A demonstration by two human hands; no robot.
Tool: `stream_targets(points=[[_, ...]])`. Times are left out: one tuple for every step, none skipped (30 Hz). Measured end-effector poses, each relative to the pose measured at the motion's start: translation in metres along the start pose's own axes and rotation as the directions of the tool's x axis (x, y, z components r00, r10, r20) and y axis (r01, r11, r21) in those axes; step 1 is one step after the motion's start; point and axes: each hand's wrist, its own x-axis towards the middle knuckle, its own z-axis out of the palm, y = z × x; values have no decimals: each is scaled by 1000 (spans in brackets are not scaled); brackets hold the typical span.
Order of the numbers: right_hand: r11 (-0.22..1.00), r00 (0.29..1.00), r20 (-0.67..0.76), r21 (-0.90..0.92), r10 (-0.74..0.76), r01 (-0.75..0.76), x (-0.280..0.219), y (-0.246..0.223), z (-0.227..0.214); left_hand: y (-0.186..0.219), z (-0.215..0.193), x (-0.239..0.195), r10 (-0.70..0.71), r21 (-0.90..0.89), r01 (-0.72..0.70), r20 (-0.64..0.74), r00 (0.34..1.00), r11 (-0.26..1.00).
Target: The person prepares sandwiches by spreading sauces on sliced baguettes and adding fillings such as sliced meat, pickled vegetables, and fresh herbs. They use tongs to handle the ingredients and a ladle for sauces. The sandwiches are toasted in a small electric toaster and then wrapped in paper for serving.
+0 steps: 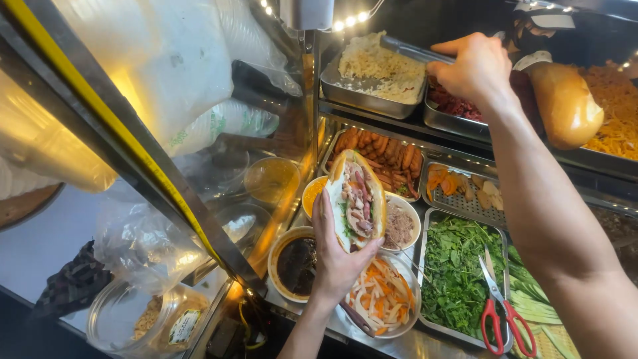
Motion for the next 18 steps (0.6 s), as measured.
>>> stream_targets(points=[[1000, 1000, 9, -1, -1, 1, -18, -5, -16, 2, 1, 6, -9, 1, 9, -2, 1000, 1000], [994, 1000, 19, 107, -13, 11, -36, -10, -32, 3, 1, 11, -58, -9, 58, -2, 998, 998], [977, 999, 41, 212, -26, 17, -56, -15, -44, 4, 1, 10, -122, -18, 121, -4, 993, 992], [978, 997, 65, 210, -29, 15, -78, -13, -49, -6, 3, 11, -144, -18, 144, -8, 989, 989], [978, 993, 66, 194, -93, 79, -99, -10, -55, -16, 4, 12, -69, -24, 68, -49, 996, 997], [973, 985, 68, 181, -158, 143, -119, -8, -62, -26, 6, 12, 7, -26, -9, -89, 996, 1000], [974, 984, 85, 180, -157, 140, -139, -10, -60, -27, 6, 12, -10, -25, 8, -89, 996, 1000], [971, 974, 205, 235, -91, 41, -159, -13, -58, -28, 6, 11, -8, 1, 8, -103, 995, 1000], [959, 945, 326, 275, -26, -69, -180, -15, -58, -29, 6, 10, -6, 27, 9, -113, 994, 1000], [960, 940, 342, 270, -20, -78, -189, -16, -46, -28, 8, 5, -23, 27, 26, -108, 994, 999], [967, 909, 414, 215, 38, -138, -198, -16, -34, -26, 11, 3, -83, 18, 84, -77, 994, 996], [969, 871, 481, 155, 97, -194, -206, -16, -23, -24, 14, 1, -142, 11, 143, -44, 989, 990], [968, 867, 487, 147, 107, -202, -212, -4, -15, -24, 16, -3, -151, 8, 151, -36, 988, 988], [985, 898, 440, 153, 6, -82, -218, 7, -7, -23, 19, -8, -114, 12, 115, -35, 993, 993], [986, 914, 392, 159, -101, 40, -224, 17, 2, -22, 18, -12, -75, 22, 76, -34, 997, 997], [987, 913, 398, 159, -94, 32, -230, 20, 3, -22, 18, -14, -82, 24, 82, -28, 996, 996], [992, 916, 397, 129, -54, 2, -235, 23, 4, -21, 19, -17, -85, 31, 85, -23, 996, 996], [995, 918, 395, 98, -13, -28, -241, 26, 5, -20, 20, -20, -88, 38, 88, -19, 996, 995]])
